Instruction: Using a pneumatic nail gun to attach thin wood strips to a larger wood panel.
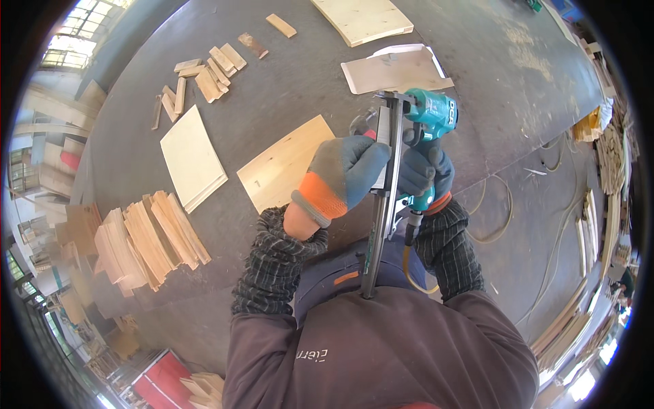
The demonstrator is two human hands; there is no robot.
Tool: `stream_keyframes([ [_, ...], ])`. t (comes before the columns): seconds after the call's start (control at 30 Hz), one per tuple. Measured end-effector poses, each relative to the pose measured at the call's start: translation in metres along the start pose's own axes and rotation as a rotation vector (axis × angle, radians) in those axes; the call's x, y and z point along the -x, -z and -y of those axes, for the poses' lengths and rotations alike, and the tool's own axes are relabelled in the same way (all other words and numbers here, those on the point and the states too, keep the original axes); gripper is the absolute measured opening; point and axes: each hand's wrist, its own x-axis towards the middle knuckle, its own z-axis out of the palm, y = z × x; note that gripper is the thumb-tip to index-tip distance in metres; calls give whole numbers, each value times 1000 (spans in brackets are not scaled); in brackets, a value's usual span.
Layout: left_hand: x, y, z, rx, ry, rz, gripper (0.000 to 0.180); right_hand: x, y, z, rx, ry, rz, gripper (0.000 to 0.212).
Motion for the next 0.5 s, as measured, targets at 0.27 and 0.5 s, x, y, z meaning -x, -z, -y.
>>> stream_keyframes([
  [0.27, -6, 12, -12, -163, -34, 68, 38, 1, -10, -6, 8, -6, -9, 49],
  [0.5, -11, -1, -5, -349, -167, -61, 39, 6, -4, -8, -17, 7, -46, 50],
])
